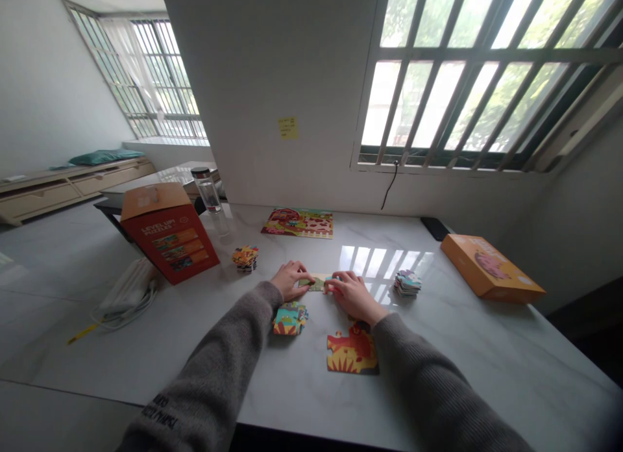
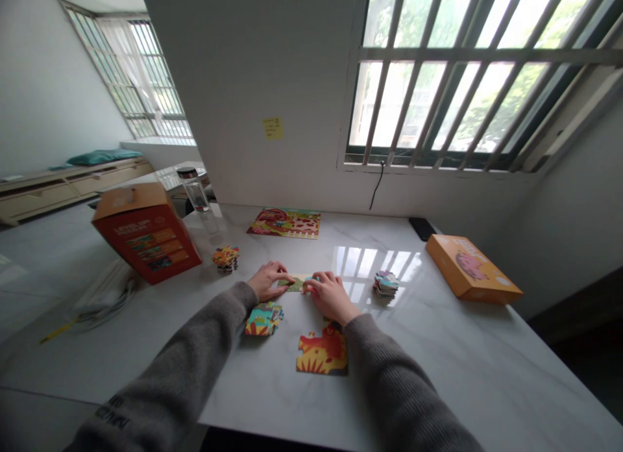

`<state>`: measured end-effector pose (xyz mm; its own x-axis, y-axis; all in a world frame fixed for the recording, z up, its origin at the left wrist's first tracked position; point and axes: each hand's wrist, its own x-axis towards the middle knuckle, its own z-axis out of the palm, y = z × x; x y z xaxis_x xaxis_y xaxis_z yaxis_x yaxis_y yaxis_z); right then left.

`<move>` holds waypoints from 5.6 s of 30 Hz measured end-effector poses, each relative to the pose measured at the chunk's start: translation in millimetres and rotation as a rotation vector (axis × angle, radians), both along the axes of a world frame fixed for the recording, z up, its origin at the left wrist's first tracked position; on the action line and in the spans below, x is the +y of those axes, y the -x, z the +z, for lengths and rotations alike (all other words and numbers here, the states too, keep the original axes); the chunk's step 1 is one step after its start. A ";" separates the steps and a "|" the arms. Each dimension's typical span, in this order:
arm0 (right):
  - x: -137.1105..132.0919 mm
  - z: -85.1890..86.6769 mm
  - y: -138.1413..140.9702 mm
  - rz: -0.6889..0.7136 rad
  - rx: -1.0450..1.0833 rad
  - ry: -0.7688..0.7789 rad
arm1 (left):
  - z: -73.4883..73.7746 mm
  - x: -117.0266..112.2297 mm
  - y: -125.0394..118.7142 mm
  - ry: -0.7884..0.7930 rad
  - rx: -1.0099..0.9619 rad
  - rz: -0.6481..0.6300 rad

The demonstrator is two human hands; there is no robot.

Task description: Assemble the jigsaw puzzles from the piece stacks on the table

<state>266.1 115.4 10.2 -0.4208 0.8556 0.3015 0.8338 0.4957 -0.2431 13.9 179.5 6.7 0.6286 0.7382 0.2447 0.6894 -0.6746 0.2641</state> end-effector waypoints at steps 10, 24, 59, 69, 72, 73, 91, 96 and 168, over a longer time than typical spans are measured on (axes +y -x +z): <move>3.7 1.3 -39.3 -0.010 0.254 -0.061 | -11.1 4.6 11.4 0.026 -0.253 0.046; -5.4 -13.2 -22.0 -0.017 0.142 0.036 | -5.5 -1.4 41.3 0.104 -0.299 0.258; -58.9 30.4 82.7 0.342 0.186 0.057 | 4.2 -32.9 44.2 0.049 -0.444 0.233; -54.3 31.3 81.1 0.345 0.262 0.088 | 3.8 -34.1 42.7 0.072 -0.488 0.222; -52.4 32.0 79.7 0.357 0.261 0.100 | 4.8 -36.3 42.1 0.088 -0.485 0.244; -51.4 31.8 79.2 0.362 0.254 0.119 | 4.8 -36.8 41.9 0.093 -0.483 0.247; -59.6 40.0 73.3 0.335 0.347 -0.003 | 11.9 -96.3 45.6 0.293 -0.726 0.289; -67.8 41.5 81.6 0.384 0.261 -0.070 | 13.3 -110.9 42.3 0.436 -0.861 0.319; -99.3 48.6 64.5 0.413 0.223 -0.064 | -0.2 -182.1 86.9 -0.006 -0.501 0.406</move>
<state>201.5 16.1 58.8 -0.6407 0.6073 0.4699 0.4948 0.7945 -0.3520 -73.1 -2.6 6.5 0.1079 0.8909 0.4412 0.6841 -0.3886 0.6173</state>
